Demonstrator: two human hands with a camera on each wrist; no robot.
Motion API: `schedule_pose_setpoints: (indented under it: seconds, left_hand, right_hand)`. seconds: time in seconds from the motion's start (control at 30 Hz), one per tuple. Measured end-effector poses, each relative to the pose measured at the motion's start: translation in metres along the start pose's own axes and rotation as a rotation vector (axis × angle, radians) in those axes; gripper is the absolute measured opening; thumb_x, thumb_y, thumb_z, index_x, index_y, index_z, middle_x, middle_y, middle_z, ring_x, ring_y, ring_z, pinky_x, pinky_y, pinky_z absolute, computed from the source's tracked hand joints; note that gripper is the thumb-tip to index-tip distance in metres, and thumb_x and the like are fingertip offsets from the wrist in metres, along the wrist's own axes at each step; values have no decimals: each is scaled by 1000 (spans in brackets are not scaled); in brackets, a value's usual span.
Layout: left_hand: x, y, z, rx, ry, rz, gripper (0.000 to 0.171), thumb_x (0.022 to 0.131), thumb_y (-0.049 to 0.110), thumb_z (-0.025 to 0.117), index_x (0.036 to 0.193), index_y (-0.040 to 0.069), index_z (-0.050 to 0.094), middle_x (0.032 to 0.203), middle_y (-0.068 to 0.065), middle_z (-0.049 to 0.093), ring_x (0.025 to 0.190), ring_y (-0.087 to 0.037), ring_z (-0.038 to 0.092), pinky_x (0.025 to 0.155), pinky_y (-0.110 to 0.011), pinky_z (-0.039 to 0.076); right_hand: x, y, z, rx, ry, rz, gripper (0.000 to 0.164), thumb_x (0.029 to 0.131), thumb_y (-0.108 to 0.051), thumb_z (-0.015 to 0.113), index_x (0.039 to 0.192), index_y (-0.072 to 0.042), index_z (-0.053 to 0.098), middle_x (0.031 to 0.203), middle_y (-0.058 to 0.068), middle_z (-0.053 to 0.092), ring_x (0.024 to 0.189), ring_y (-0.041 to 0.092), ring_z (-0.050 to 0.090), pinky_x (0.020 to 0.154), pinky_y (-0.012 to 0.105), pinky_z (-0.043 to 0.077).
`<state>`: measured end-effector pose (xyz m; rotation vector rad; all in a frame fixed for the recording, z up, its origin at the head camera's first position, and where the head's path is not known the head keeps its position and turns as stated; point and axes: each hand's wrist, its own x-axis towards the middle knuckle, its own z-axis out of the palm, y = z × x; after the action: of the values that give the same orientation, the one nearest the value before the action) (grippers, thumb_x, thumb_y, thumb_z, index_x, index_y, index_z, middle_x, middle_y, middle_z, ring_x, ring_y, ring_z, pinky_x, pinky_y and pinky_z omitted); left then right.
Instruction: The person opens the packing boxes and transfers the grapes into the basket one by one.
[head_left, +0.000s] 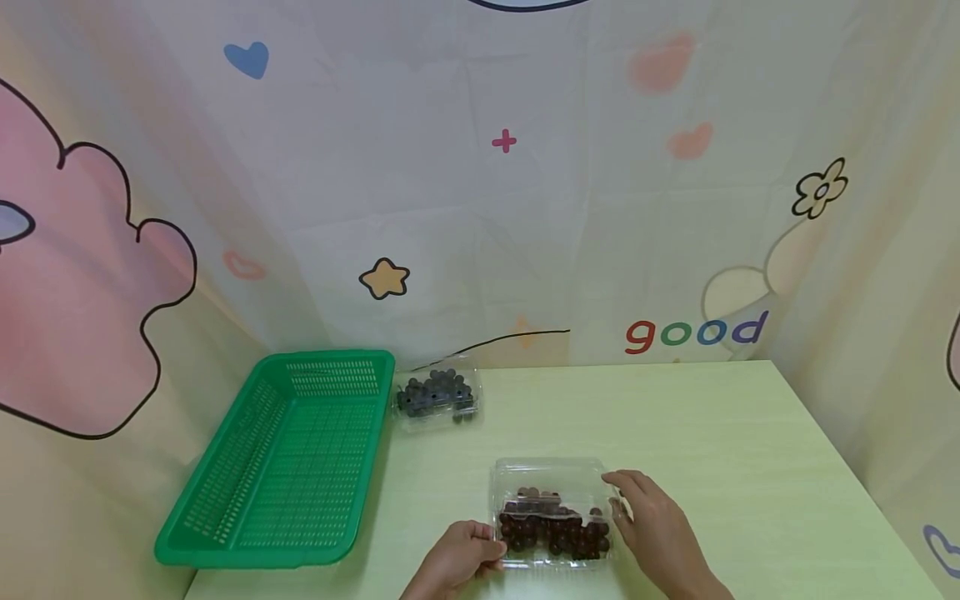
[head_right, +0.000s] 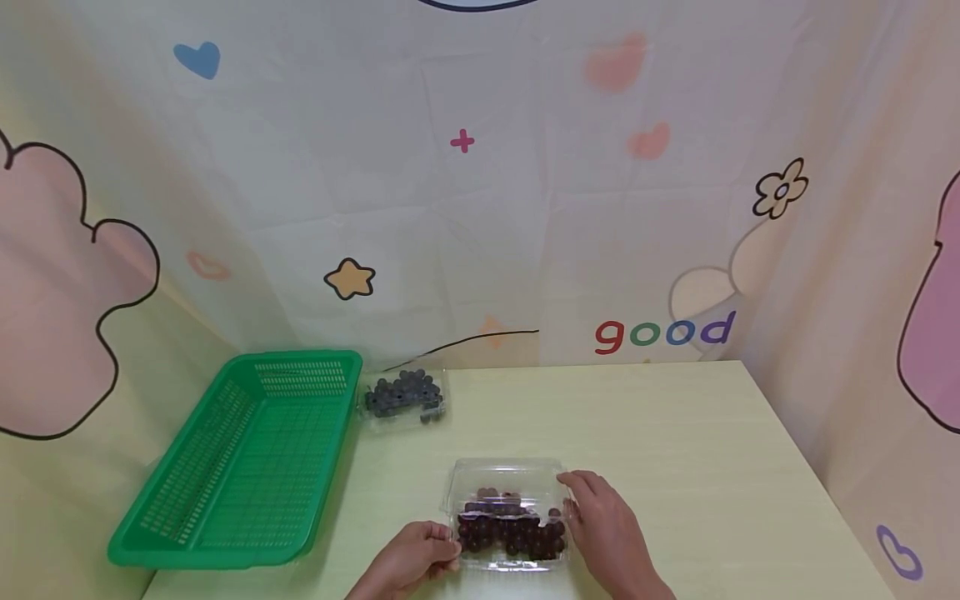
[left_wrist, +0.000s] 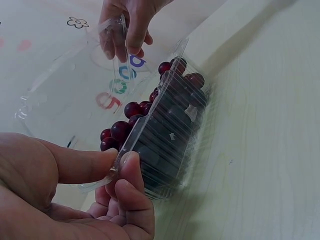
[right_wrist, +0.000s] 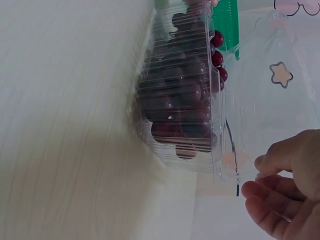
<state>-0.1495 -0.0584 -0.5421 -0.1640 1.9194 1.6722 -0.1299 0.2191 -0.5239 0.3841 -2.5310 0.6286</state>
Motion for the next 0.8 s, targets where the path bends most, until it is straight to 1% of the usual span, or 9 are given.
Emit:
schedule_pose_setpoints:
  seconds: [0.23,0.6,0.8]
  left_hand:
    - [0,-1,0,5,-7,10,6,99,-1,62,94,-2,59,84,-8,65,69,-11,60,63,-21,47]
    - [0,-1,-1,8,-14,9,6,99,0,62,95,-2,60,84,-7,65,69,-10,60,63,-21,47]
    - [0,-2,-1,11,-4,30,6,99,-1,63,94,-3,59,83,-6,64,69,-10,60,63,-20,48]
  right_hand:
    - [5,1,1,31,11,3,47,72,15,86,112,-5,72,103,7,70,79,18,68,57,25,51]
    - [10,5,4,26,38,-7,45,71,17,82,110,-4,72,98,8,71,77,17,68,59,29,54]
    - [13,6,4,34,37,-4,42,73,17,81,109,-3,72,94,7,71,75,16,68,58,28,54]
